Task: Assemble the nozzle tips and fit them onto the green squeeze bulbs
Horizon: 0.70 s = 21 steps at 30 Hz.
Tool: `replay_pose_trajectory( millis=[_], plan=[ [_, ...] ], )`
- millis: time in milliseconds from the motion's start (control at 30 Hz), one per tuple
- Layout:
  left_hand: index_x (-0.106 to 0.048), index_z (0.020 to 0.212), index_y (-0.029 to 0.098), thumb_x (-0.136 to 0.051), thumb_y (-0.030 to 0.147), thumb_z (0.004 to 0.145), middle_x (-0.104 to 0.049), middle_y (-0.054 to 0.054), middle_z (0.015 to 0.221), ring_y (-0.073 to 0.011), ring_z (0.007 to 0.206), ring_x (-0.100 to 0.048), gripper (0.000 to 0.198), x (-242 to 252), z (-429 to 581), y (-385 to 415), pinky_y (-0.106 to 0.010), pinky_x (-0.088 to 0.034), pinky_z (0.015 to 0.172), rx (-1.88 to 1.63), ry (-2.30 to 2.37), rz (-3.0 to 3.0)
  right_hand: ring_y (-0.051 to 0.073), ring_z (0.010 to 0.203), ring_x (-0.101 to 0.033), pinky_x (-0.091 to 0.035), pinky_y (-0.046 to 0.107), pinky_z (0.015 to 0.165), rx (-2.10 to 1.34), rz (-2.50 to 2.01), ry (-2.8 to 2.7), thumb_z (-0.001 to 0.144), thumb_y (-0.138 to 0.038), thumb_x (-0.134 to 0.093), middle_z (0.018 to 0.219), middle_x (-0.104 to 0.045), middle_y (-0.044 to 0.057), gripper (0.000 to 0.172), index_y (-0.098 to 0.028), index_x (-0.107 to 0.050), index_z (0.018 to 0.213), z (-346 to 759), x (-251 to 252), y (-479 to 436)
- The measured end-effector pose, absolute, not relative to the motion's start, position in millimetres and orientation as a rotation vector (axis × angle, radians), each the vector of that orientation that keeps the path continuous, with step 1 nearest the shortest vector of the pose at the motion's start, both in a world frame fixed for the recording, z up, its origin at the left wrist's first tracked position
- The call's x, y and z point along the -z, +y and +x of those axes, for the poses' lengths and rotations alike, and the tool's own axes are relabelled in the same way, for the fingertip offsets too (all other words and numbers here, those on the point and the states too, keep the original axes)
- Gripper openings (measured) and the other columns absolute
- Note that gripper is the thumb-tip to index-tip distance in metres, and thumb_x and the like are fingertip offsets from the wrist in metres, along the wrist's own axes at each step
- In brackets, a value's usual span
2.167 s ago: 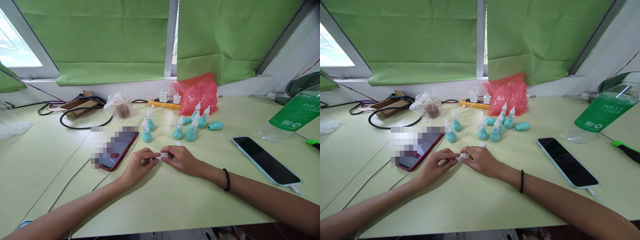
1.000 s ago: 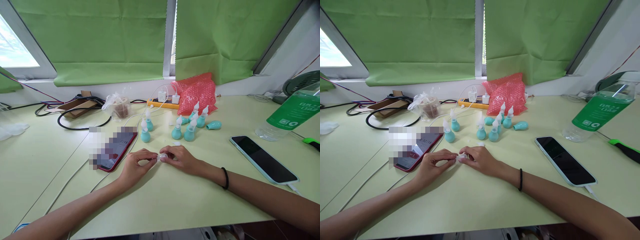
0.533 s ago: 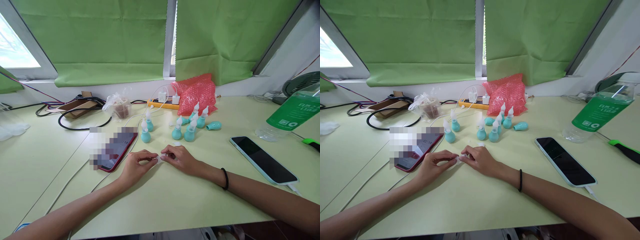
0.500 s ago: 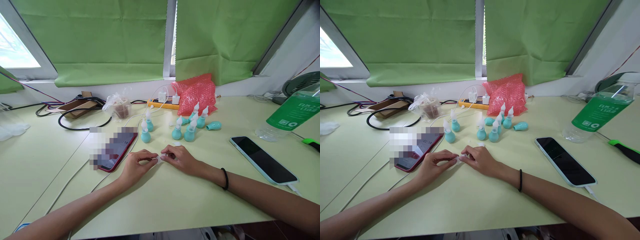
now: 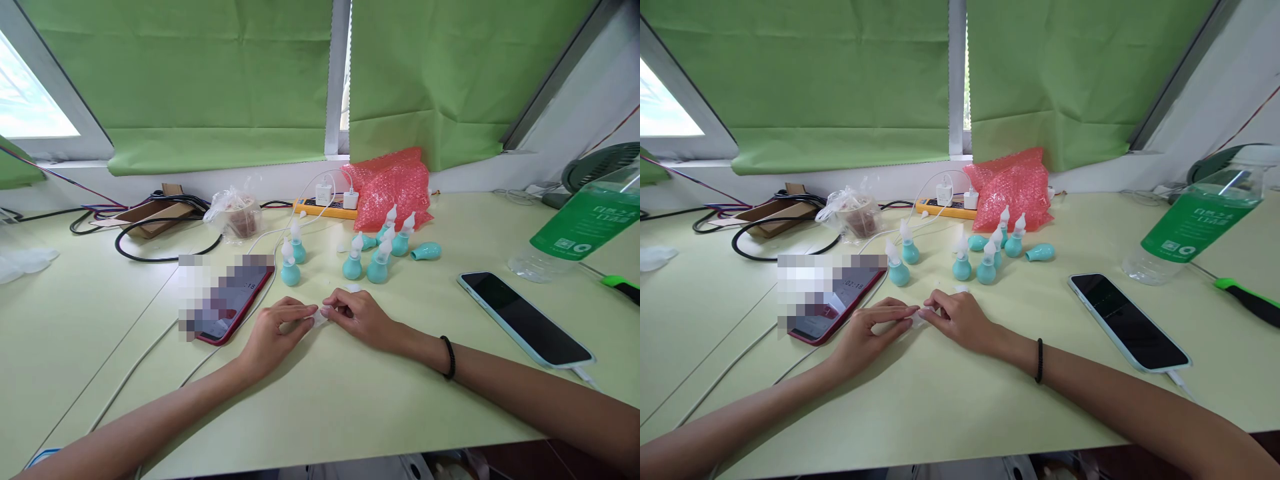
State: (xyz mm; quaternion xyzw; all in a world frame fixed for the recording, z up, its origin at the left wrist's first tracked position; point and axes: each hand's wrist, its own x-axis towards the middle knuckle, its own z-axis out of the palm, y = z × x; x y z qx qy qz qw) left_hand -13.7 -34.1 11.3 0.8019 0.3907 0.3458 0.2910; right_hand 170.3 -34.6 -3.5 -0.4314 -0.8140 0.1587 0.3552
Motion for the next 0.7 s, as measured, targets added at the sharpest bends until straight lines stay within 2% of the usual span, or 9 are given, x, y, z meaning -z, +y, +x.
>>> replay_pose_trajectory(
  millis=[100,233,500,567,700],
  plan=[
    [-0.063,0.097,0.021,-0.051,0.016,0.075,-0.065,-0.005,0.095,-0.018,0.087,-0.056,0.025,-11.9,-13.4,-33.4,-0.031,-0.047,0.075,-0.851,1.0,2.216,0.009,0.052,-0.051,-0.037,0.019,0.05,-0.414,-1.117,-2.087,0.081,-0.034,-0.045,0.062,-0.059,0.0,0.019,-0.016,-0.051,0.076,170.8,4.5,-33.5],
    [-0.064,0.094,0.024,-0.049,0.013,0.075,-0.061,-0.004,0.106,-0.0194,0.092,-0.052,0.027,-11.3,-12.8,-33.5,-0.034,-0.046,0.078,-0.733,0.966,2.339,0.008,0.05,-0.049,-0.035,0.019,0.049,-0.397,-1.133,-2.09,0.084,-0.032,-0.04,0.059,-0.057,-0.001,0.023,-0.017,-0.049,0.069,170.2,6.0,-33.2],
    [-0.065,0.092,0.021,-0.056,0.02,0.07,-0.06,-0.006,0.106,-0.021,0.095,-0.051,0.024,-13.8,-11.2,-36.2,-0.035,-0.045,0.08,-0.709,1.045,2.34,0.007,0.045,-0.042,-0.032,0.02,0.044,-0.316,-1.076,-2.049,0.083,-0.03,-0.041,0.051,-0.047,-0.003,0.024,-0.018,-0.042,0.062,166.7,9.2,-38.3],
    [-0.064,0.094,0.021,-0.059,0.023,0.069,-0.061,-0.006,0.104,-0.0212,0.095,-0.051,0.026,-14.5,-11.2,-35.8,-0.035,-0.045,0.08,-0.733,1.069,2.301,0.006,0.044,-0.044,-0.036,0.019,0.043,-0.423,-1.038,-1.988,0.083,-0.029,-0.042,0.056,-0.051,-0.002,0.022,-0.017,-0.042,0.063,166.7,7.7,-39.6],
    [-0.062,0.098,0.021,-0.06,0.028,0.069,-0.064,-0.005,0.093,-0.0195,0.088,-0.055,0.03,-13.9,-12.2,-35.1,-0.032,-0.045,0.076,-0.788,1.03,2.246,0.006,0.048,-0.054,-0.046,0.018,0.045,-0.678,-0.918,-1.852,0.081,-0.025,-0.045,0.077,-0.06,0.004,0.018,-0.017,-0.043,0.065,165.3,3.7,-42.5]
  ],
)
